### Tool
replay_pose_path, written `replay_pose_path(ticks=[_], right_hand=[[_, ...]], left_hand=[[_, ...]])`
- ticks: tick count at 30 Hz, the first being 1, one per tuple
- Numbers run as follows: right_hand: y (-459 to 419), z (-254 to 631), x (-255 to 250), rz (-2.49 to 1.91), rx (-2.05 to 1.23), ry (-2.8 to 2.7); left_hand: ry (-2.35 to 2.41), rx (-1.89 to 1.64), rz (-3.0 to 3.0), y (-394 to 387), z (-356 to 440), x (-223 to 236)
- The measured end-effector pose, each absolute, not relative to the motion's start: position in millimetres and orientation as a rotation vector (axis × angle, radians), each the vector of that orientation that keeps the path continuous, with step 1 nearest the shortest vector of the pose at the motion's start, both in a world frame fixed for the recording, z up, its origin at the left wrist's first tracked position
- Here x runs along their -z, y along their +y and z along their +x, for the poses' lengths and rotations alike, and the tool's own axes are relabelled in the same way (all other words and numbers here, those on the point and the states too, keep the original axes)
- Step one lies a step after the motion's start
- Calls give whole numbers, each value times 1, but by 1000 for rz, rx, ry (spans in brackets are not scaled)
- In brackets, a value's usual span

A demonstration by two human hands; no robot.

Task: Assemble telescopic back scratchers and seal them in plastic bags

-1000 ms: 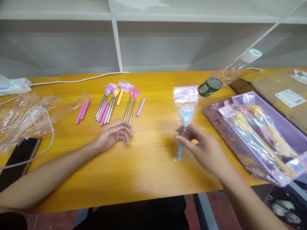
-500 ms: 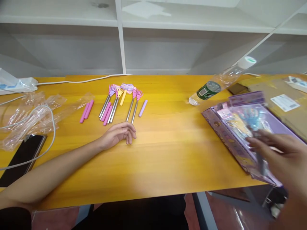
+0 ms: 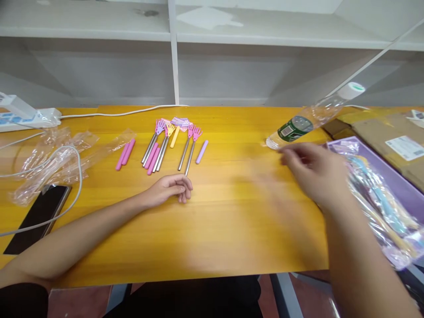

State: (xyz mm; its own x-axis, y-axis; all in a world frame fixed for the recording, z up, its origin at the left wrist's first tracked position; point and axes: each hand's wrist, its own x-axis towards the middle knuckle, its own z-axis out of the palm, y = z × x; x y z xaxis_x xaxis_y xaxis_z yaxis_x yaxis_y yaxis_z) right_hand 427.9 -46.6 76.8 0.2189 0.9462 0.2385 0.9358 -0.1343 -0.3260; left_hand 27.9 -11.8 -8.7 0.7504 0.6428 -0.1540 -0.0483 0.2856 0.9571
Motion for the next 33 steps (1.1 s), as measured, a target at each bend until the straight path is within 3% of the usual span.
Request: replay_pose_path(ticks=[3,6,20,22,28,33], right_hand=[[-10,369,-49,-1835,-404,-2031],[22,327,-32,-1708,-490,-2206],[41,302,26,-1616,-177,-2238],[43,301,27,-1613,-163,-2239],[48,304,26,-1550,-208,-2244],[50,310,26,-1451,-214,-2172]], left_hand=[[619,-499,1240,-15,27,9],[661,-473,1333,-18,25,8],[701,-363,1622,-23,24,-4],[707,-476,1696,-27,23,-3],[793,-1268,2215,-12,11,-6],[1123,-1117,2509,12,4,-2]])
